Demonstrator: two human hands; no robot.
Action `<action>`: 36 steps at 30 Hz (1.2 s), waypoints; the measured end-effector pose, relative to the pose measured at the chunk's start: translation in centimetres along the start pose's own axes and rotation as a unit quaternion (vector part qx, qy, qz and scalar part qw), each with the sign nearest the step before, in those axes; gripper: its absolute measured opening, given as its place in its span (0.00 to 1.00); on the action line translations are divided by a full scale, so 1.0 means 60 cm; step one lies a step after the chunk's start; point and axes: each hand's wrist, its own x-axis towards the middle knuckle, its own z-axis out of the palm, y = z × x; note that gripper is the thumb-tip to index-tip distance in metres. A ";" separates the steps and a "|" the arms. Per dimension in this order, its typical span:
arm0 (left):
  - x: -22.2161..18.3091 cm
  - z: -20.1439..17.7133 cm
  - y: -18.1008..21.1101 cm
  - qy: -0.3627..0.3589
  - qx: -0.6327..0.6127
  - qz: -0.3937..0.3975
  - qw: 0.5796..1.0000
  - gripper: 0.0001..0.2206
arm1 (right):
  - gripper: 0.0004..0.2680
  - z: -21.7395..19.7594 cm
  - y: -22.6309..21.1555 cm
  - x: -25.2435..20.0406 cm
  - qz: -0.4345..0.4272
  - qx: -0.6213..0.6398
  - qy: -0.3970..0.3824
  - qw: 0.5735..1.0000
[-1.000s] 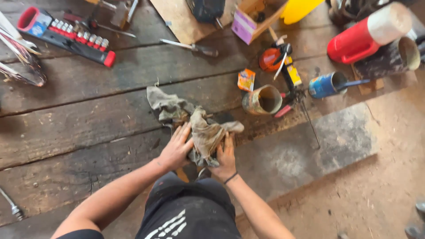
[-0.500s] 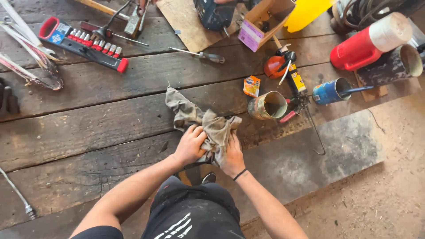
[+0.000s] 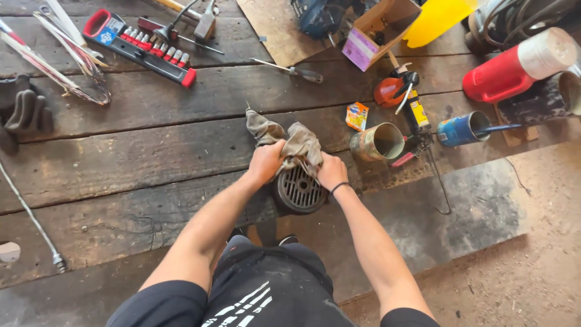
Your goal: Cleaning a motor casing with a brush and cloth and then fitting it onto a motor assembly.
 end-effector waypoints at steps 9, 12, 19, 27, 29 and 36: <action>-0.015 -0.220 0.110 0.111 -0.296 0.016 0.949 0.12 | 0.16 -0.155 -0.110 -0.076 -0.104 0.258 0.144 0.950; -0.082 -0.322 0.116 0.064 -0.446 0.131 0.883 0.34 | 0.18 -0.229 -0.125 -0.155 -0.256 0.266 0.092 0.925; -0.206 -0.322 0.240 -0.099 -0.494 0.189 0.843 0.37 | 0.43 -0.217 -0.039 -0.195 -0.330 0.362 -0.206 0.847; -0.187 -0.195 0.384 -0.185 -0.631 0.063 0.751 0.40 | 0.33 -0.078 0.236 -0.127 -0.365 0.156 0.079 0.914; -0.224 -0.150 0.371 -0.129 -0.503 0.051 0.853 0.35 | 0.31 -0.093 0.354 -0.076 -0.377 0.118 0.143 0.907; -0.265 -0.048 0.268 0.191 0.119 -0.175 0.958 0.53 | 0.35 -0.181 0.143 -0.143 -0.291 0.078 -0.027 0.953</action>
